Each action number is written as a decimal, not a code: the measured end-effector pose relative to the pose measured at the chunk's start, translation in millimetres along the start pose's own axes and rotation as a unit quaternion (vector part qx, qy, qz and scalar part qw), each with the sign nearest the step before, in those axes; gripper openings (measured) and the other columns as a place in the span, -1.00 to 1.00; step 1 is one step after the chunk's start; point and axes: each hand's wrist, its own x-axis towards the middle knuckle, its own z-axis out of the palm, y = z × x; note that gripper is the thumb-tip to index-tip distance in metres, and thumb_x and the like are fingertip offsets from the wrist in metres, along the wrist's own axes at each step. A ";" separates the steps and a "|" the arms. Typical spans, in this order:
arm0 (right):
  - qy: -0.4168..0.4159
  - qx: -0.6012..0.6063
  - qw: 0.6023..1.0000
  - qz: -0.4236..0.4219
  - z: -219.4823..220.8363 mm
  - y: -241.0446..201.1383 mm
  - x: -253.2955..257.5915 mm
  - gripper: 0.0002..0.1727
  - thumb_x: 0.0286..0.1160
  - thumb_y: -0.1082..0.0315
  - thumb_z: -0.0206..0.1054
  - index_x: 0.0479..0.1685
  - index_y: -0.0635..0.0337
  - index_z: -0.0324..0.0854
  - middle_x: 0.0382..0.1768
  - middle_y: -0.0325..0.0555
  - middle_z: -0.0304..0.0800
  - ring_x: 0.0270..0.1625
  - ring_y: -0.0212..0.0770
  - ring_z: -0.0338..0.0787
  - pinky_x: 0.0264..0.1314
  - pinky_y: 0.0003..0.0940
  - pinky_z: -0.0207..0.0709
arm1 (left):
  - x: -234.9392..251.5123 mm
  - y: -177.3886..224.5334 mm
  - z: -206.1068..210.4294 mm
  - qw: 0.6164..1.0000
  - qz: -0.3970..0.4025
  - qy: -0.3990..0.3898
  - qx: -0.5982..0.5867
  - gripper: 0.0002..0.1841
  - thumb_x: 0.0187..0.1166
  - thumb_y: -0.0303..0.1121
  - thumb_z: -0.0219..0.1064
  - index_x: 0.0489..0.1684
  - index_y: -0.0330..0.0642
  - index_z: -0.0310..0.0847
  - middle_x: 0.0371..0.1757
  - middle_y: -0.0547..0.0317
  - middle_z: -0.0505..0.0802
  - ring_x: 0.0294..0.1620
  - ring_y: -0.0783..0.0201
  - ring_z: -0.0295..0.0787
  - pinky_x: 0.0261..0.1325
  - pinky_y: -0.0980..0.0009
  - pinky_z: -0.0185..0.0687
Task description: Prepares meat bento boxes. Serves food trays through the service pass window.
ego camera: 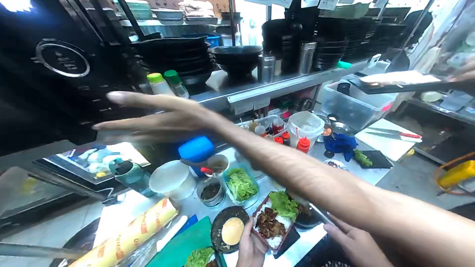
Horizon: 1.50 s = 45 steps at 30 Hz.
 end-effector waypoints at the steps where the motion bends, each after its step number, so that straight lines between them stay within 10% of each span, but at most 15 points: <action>1: -0.010 -0.029 0.999 0.034 -6.1 -0.6 0.9 -0.60 0.67 0.37 0.27 0.39 0.42 0.59 0.02 0.08 0.89 -0.08 -0.31 0.85 0.05 -0.49 0.61 | -1.0 2.9 -2.4 1.000 0.011 0.006 0.000 -0.43 0.82 0.10 -0.13 0.57 -0.03 0.48 0.34 -0.19 0.79 0.32 -0.16 0.76 0.28 -0.26 0.68; 4: -0.056 -0.182 0.958 0.214 -17.8 35.2 13.7 -0.56 0.73 0.21 0.26 0.48 0.22 0.55 0.19 0.00 0.85 0.18 -0.17 0.83 0.31 -0.28 0.60 | -6.1 14.5 -7.8 0.998 0.036 0.037 -0.021 -0.44 0.79 0.09 -0.08 0.58 0.01 0.48 0.35 -0.17 0.78 0.33 -0.15 0.75 0.28 -0.29 0.66; 8: 0.069 -0.309 0.929 0.191 12.9 374.9 30.4 -0.26 0.38 -0.37 0.35 0.16 0.15 0.74 -0.13 0.13 0.90 -0.07 0.17 0.90 -0.03 0.32 0.73 | -22.5 31.2 -2.5 0.995 0.056 0.076 -0.044 -0.48 0.73 0.08 0.00 0.49 -0.02 0.50 0.27 -0.17 0.80 0.26 -0.17 0.78 0.16 -0.35 0.67; 10: 0.022 -0.340 0.901 0.267 25.9 427.9 53.8 -0.21 0.32 -0.41 0.36 0.27 0.09 0.66 0.05 0.08 0.86 0.11 0.17 0.87 0.10 0.33 0.71 | -28.2 35.6 -1.1 0.993 0.071 0.089 -0.035 -0.50 0.76 0.05 -0.03 0.45 -0.04 0.50 0.21 -0.16 0.82 0.20 -0.15 0.81 0.12 -0.32 0.70; 17: -0.013 -0.372 0.883 0.287 43.7 443.2 77.5 -0.47 0.61 -0.24 0.18 0.17 -0.03 0.72 0.05 0.03 0.88 0.19 0.13 0.86 0.13 0.26 0.71 | -40.0 31.7 -12.3 0.995 0.074 0.058 -0.033 -0.52 0.72 0.00 -0.01 0.36 -0.10 0.54 0.17 -0.18 0.84 0.18 -0.11 0.82 0.16 -0.24 0.72; 25: 0.046 -0.189 0.951 0.241 2.2 458.6 42.6 -0.52 0.53 -0.30 0.31 0.07 -0.21 0.88 -0.16 -0.15 0.93 -0.08 -0.04 0.88 0.09 0.26 0.68 | -29.4 16.2 -10.9 0.996 0.038 0.086 0.010 -0.53 0.78 -0.12 0.01 0.60 -0.06 0.31 0.25 -0.25 0.79 0.19 -0.21 0.80 0.14 -0.26 0.72; 31: 0.082 -0.105 0.980 0.147 -37.9 388.1 0.6 -0.64 0.53 -0.22 0.36 -0.02 -0.27 0.89 -0.44 -0.32 0.86 -0.41 -0.25 0.80 -0.23 0.01 0.71 | -0.8 -0.6 -6.3 0.995 -0.002 0.103 0.009 -0.50 0.74 -0.14 0.13 0.63 -0.02 0.27 0.31 -0.28 0.76 0.25 -0.27 0.76 0.16 -0.31 0.70; 45: 0.006 -0.354 0.933 0.066 16.1 290.1 -19.4 -0.37 0.56 -0.42 0.17 0.22 -0.15 0.76 -0.28 -0.17 0.88 -0.26 -0.04 0.87 -0.26 0.16 0.71 | 11.4 -12.2 11.2 0.999 -0.030 0.040 0.011 -0.50 0.75 -0.09 0.13 0.63 -0.01 0.32 0.34 -0.27 0.76 0.29 -0.28 0.75 0.19 -0.33 0.68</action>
